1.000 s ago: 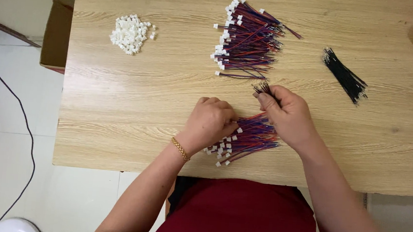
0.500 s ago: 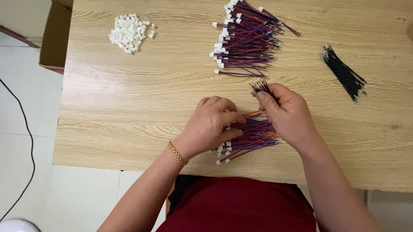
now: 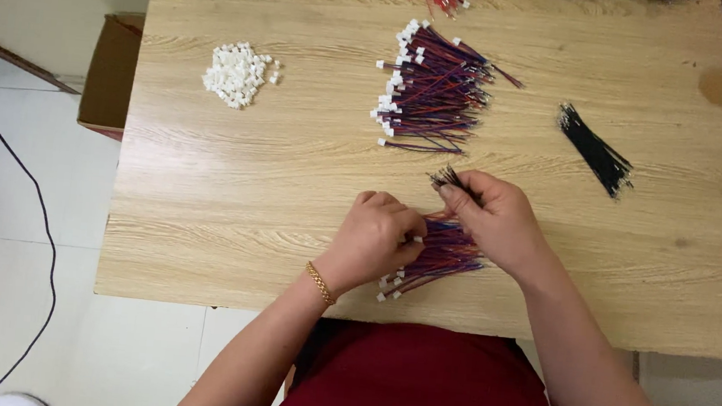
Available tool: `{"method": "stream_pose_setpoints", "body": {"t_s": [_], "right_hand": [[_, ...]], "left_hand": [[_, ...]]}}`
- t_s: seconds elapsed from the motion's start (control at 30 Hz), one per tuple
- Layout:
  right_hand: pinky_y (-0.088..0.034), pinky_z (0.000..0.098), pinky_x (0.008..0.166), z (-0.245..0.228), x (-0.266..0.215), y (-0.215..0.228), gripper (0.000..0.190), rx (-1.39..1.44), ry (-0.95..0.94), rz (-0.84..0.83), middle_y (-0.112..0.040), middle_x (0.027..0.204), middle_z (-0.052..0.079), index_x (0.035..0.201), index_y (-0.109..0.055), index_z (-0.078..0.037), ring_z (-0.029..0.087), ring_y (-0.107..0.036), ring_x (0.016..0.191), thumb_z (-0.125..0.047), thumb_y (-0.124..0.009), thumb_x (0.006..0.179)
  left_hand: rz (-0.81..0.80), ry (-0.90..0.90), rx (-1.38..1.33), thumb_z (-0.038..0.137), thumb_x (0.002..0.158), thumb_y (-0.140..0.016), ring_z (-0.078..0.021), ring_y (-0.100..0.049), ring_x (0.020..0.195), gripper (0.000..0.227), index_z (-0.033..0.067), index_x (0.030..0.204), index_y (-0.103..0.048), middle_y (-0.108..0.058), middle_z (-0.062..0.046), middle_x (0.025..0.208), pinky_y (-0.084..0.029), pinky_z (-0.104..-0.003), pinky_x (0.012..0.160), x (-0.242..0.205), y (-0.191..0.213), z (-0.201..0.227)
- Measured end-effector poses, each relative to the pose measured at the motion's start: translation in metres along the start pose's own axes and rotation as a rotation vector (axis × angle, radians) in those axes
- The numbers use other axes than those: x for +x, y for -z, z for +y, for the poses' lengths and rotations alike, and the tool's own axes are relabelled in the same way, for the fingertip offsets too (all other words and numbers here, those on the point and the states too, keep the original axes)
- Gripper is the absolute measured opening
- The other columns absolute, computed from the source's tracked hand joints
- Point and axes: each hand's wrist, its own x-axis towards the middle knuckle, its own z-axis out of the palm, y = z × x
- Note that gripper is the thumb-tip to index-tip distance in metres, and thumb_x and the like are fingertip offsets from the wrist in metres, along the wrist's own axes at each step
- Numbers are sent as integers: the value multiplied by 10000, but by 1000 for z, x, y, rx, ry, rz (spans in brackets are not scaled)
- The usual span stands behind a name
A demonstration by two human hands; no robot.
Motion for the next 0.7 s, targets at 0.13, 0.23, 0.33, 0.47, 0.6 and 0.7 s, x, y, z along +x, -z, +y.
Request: {"method": "stream_pose_setpoints", "body": {"t_s": [0.13,0.23,0.33,0.47,0.6,0.7], "right_hand": [[-396,207,459,-3,-1,-2,133,9,-28,-6,-602,553,45,879,-686,-33,80,-483,450,-151,-652,931],[-399,175,466,1,1,2,131,14,-49,-28,-648,614,26,911,-693,-54,54,-486,468,-173,-644,933],[-405,189,471,-8,2,-1,140,-15,-54,-43,-651,633,37,936,-703,-46,71,-483,477,-170,-637,935],[-454,235,550,-31,-2,-3,123,-107,-15,-13,-692,684,64,942,-729,-59,96,-530,559,-158,-662,917],[-514,294,614,-35,-3,-2,132,-230,9,-25,-711,712,117,923,-742,-55,173,-638,624,-165,-672,905],[-515,315,650,-40,-3,-4,134,-236,12,-18,-696,730,132,934,-741,-52,172,-629,673,-166,-683,897]], "left_hand": [[-11,52,-278,236,750,-711,-289,-680,826,197,140,919,-675,-709,-47,758,-492,-425,822,6,25,7],[-9,234,-711,109,836,-688,-254,-699,853,167,113,1002,-710,-741,-106,853,-517,-401,842,7,41,10],[132,329,-928,93,892,-665,-214,-683,844,173,79,1059,-710,-738,-125,894,-531,-384,826,12,31,-3],[251,400,-1006,146,879,-720,-95,-652,809,205,81,1074,-719,-729,-56,856,-548,-278,766,19,19,-6],[261,410,-1063,135,872,-727,-97,-642,765,162,59,1015,-727,-712,-51,798,-543,-256,731,22,9,-8],[273,389,-1070,118,874,-717,-91,-628,758,137,56,996,-718,-695,-43,776,-538,-252,723,22,11,-7]]}}
